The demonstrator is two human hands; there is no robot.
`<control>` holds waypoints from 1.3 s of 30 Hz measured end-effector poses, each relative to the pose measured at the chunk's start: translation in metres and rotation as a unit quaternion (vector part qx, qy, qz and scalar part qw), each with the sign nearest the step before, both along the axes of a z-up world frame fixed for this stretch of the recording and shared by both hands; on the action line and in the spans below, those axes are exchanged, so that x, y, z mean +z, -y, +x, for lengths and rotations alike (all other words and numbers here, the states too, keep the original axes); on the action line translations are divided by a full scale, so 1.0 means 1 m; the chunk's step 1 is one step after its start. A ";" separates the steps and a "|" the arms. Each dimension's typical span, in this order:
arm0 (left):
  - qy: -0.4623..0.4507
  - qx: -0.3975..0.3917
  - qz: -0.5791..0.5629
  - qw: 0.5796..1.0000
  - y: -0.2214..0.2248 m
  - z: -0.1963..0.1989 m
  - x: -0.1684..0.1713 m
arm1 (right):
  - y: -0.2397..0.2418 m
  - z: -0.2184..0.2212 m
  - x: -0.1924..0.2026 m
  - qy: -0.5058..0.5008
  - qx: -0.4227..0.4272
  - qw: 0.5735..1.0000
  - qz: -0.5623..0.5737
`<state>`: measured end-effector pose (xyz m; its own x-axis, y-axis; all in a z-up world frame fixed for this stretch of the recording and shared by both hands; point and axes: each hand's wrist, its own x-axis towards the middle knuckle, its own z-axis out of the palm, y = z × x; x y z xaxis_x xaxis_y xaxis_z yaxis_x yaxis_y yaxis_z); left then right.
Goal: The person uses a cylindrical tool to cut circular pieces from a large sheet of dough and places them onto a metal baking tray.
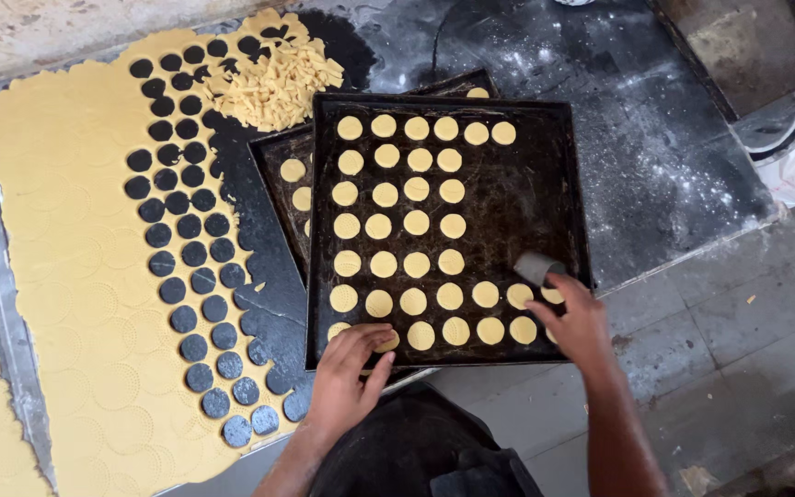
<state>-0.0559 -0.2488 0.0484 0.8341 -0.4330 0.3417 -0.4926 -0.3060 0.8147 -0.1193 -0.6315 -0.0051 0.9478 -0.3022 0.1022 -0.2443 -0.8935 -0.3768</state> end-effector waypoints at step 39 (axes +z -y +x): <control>-0.088 0.219 -0.070 0.969 -0.229 0.101 -0.047 | -0.455 0.443 -0.033 0.165 0.419 0.890 0.074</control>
<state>0.0451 -0.0200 0.0017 0.9781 0.0167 0.2075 -0.1901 -0.3346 0.9230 0.3236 -0.1764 -0.0380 0.7721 0.4638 0.4345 0.6306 -0.6446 -0.4323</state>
